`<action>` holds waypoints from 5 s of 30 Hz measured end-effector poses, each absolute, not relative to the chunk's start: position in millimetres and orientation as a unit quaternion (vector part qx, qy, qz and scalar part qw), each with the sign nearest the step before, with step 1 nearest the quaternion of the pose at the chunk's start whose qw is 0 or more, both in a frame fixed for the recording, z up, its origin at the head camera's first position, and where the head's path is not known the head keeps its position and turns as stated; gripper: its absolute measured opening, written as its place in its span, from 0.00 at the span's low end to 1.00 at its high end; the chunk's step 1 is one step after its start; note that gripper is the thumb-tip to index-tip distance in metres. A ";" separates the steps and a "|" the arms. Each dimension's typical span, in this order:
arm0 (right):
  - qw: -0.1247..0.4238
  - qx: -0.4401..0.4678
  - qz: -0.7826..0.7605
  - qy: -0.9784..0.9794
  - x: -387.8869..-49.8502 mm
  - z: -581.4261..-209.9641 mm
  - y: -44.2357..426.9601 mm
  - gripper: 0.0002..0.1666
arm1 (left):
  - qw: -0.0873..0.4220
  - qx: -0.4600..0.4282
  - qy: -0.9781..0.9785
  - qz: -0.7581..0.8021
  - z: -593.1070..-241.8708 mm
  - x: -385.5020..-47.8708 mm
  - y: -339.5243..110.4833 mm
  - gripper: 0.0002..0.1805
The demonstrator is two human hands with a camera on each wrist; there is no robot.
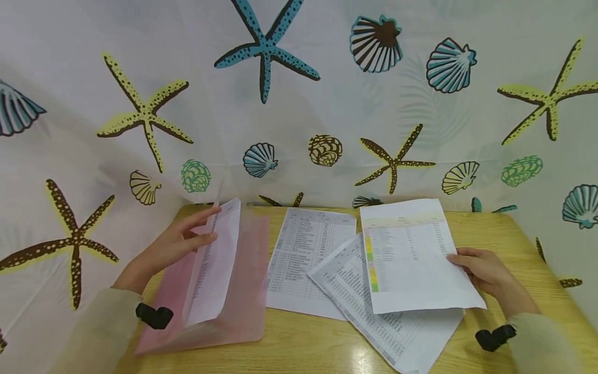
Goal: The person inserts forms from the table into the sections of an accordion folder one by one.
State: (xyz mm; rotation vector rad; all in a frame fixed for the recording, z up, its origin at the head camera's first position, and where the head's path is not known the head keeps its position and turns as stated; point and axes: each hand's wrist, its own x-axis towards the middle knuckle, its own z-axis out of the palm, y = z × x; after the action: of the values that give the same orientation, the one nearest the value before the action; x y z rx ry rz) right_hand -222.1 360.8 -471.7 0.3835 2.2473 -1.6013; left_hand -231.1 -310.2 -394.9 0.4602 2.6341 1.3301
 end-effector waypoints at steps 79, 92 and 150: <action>0.209 0.028 -0.726 0.655 -260.6 -449.6 85.2 0.26 | 0.070 0.168 0.866 0.466 -395.9 -231.2 -307.3 0.37; 0.189 0.049 -0.731 0.654 -265.2 -445.2 78.1 0.23 | 0.075 0.158 0.868 0.464 -394.0 -230.9 -308.6 0.37; 0.157 0.041 -0.664 0.730 -254.2 -440.9 38.9 0.21 | 0.059 0.145 0.889 0.430 -389.8 -231.3 -309.6 0.37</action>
State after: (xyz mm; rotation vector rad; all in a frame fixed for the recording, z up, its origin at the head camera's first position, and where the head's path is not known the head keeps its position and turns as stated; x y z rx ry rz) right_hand -254.2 38.9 -440.9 0.1180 2.0878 -1.9009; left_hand -231.3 -309.6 -389.8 0.4380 2.6931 1.3029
